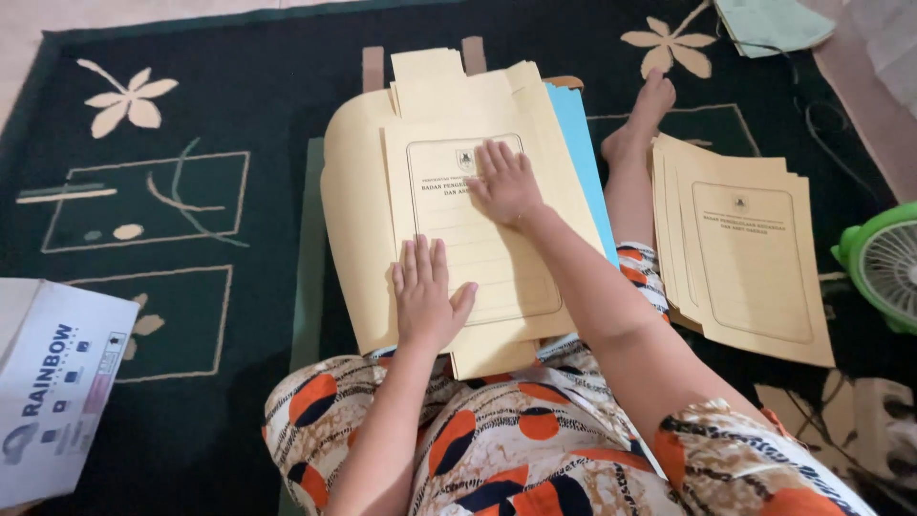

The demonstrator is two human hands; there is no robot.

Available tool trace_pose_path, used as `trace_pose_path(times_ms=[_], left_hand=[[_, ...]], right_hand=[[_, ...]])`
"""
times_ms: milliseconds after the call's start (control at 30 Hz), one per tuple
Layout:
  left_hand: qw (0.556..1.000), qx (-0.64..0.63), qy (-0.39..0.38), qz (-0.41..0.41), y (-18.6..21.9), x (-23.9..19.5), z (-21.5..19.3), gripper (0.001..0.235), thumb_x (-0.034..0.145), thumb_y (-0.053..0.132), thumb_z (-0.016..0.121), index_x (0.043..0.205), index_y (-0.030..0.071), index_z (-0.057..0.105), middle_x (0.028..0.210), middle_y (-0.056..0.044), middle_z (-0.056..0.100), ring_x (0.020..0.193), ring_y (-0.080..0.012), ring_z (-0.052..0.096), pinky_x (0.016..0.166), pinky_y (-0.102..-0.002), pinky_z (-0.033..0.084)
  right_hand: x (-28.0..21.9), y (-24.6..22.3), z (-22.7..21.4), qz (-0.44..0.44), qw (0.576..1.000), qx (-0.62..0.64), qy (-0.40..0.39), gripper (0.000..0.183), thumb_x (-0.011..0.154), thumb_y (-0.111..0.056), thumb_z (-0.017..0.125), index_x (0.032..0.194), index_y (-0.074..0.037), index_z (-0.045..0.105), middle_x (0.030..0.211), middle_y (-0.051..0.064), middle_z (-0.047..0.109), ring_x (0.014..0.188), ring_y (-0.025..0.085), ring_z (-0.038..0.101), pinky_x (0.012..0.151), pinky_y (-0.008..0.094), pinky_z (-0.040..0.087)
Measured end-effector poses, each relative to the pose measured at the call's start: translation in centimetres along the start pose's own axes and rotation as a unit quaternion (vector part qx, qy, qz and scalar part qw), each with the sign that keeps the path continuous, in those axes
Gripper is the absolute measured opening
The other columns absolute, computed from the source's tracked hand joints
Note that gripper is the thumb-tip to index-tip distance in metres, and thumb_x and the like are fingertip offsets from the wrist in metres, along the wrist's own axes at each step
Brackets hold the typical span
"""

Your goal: Folding and creasing yellow cardstock document folders by hand.

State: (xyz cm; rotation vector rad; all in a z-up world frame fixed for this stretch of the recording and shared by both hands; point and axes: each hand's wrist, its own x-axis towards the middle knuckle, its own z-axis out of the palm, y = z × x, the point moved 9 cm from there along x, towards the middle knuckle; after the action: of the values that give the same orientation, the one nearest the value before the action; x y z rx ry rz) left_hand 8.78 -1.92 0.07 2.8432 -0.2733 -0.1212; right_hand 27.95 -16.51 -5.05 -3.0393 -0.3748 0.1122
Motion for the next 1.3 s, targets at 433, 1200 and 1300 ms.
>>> trace_pose_path(times_ms=[433,1200,1300], left_hand=[[0.987,0.019,-0.155,-0.043,0.0,1.3,0.4,0.089,0.099,0.061,0.034,0.164,0.005,0.011,0.17,-0.025,0.0,0.157,-0.0417,-0.004,0.124,-0.06,0.002],[1.0,0.01,-0.013,-0.004,0.0,20.9,-0.8,0.078,0.103,0.056,0.03,0.164,0.008,0.023,0.172,-0.016,0.014,0.159,-0.0339,0.006,0.127,-0.055,0.004],[0.993,0.053,-0.003,-0.102,-3.8,21.0,-2.1,0.078,0.105,0.057,0.029,0.165,0.008,0.019,0.172,-0.016,0.012,0.159,-0.0323,0.003,0.128,-0.051,0.002]], right_hand=[[-5.0,3.1,-3.6,0.13,0.991,0.024,0.013,0.069,0.109,-0.05,0.012,0.165,-0.012,0.019,0.173,0.01,0.015,0.159,0.025,0.008,0.127,0.049,0.011],[-8.5,3.0,-1.8,0.102,0.995,0.021,0.009,0.071,0.105,-0.052,0.019,0.165,-0.015,0.022,0.173,0.006,0.017,0.16,0.022,0.012,0.124,0.047,0.01],[-8.6,3.0,-2.3,0.108,0.993,0.043,0.011,0.071,0.105,-0.052,0.018,0.165,-0.015,0.024,0.173,0.006,0.017,0.16,0.021,0.011,0.124,0.046,0.01]])
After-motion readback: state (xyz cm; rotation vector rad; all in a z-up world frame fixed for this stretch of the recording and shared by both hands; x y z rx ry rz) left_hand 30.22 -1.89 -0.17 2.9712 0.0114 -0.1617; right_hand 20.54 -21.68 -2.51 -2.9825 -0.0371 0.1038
